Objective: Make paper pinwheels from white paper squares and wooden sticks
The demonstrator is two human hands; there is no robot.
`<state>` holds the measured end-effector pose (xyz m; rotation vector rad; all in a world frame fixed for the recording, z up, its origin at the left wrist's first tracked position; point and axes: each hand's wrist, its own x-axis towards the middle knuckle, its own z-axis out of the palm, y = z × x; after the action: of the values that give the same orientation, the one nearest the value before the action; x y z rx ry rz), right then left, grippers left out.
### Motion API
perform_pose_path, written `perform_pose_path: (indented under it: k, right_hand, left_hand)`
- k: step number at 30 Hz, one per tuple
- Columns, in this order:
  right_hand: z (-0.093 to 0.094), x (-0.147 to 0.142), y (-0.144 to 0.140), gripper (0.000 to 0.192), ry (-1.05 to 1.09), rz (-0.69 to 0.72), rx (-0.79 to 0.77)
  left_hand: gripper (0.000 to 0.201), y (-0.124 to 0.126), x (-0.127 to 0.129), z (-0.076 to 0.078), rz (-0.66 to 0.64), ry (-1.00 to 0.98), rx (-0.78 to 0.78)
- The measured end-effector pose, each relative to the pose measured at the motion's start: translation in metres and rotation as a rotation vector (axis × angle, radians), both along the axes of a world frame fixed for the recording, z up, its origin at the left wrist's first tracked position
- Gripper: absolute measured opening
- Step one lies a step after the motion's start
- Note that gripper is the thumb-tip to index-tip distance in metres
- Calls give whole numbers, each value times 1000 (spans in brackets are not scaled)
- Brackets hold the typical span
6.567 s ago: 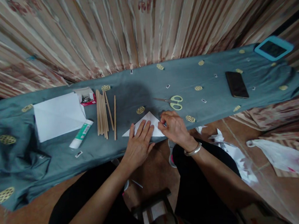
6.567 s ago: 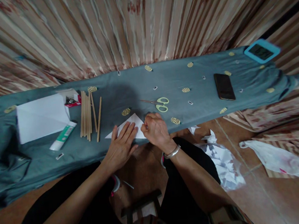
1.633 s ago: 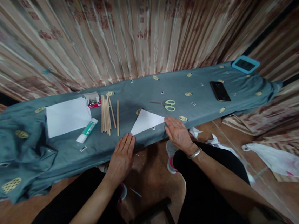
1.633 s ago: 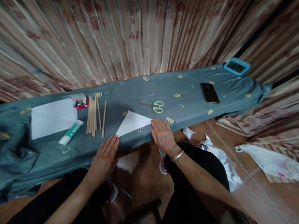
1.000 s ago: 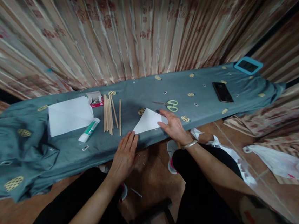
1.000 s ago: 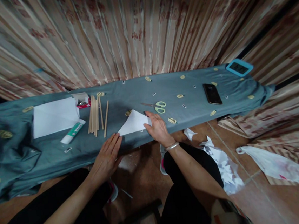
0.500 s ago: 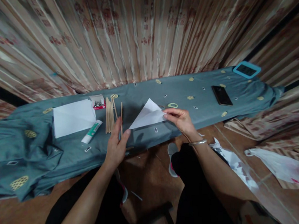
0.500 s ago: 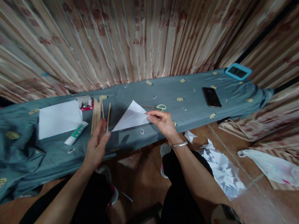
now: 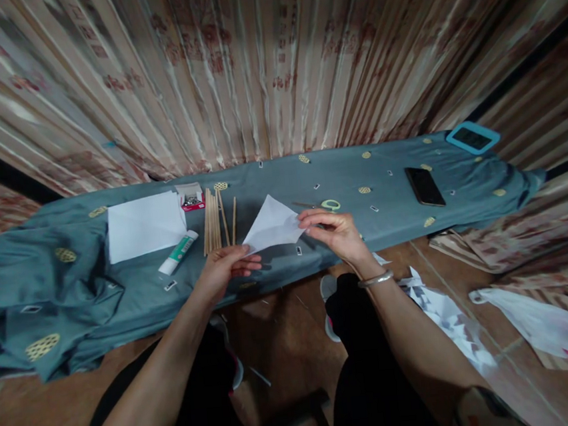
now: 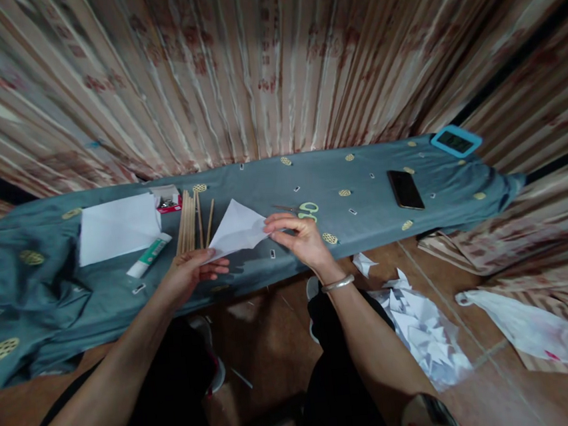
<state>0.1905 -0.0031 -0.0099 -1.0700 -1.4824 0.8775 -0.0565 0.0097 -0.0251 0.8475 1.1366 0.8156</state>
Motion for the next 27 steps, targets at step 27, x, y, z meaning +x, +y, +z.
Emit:
perform_pose_path:
  k: [27]
  right_hand:
    - [-29,45,43,31,-654,-320,-437]
  left_hand:
    - [32,46,-8,16,558,-5,344]
